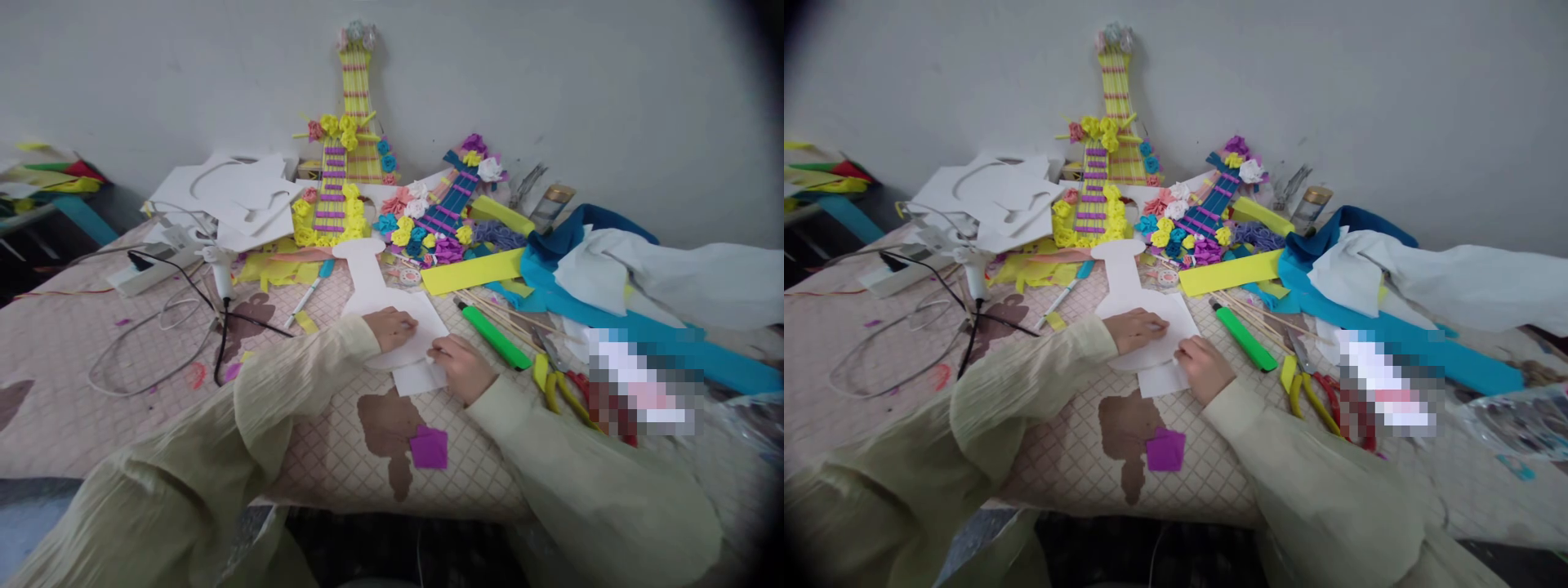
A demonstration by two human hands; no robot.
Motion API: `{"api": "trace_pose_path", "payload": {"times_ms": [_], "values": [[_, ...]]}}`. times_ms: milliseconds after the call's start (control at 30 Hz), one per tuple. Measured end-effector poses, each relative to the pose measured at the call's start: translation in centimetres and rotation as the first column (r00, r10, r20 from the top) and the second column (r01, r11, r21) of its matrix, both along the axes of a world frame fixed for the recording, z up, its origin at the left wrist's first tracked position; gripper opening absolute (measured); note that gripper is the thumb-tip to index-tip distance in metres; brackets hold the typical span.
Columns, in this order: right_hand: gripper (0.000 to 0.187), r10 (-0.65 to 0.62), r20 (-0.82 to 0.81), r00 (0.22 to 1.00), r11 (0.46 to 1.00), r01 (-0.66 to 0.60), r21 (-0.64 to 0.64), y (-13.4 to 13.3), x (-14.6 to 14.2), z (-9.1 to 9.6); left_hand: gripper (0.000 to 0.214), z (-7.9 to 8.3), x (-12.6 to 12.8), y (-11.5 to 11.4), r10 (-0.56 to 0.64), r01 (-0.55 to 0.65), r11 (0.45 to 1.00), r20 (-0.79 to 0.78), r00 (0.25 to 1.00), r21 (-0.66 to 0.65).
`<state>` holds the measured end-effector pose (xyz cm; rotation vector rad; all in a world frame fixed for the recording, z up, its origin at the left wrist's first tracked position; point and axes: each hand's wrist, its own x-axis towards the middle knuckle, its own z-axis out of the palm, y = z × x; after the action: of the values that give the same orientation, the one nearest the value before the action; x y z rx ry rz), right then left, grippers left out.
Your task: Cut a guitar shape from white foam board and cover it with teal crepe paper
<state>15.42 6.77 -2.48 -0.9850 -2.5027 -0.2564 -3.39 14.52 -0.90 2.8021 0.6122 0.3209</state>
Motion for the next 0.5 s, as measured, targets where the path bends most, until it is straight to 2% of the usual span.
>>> {"api": "trace_pose_path", "payload": {"times_ms": [500], "values": [[0.025, -0.009, 0.01, 1.0, 1.0, 0.009, -0.021, -1.3, -1.8, -0.1, 0.029, 0.9, 0.0, 0.0, -0.027, 0.039, 0.996, -0.148, 0.989, 0.079]]}}
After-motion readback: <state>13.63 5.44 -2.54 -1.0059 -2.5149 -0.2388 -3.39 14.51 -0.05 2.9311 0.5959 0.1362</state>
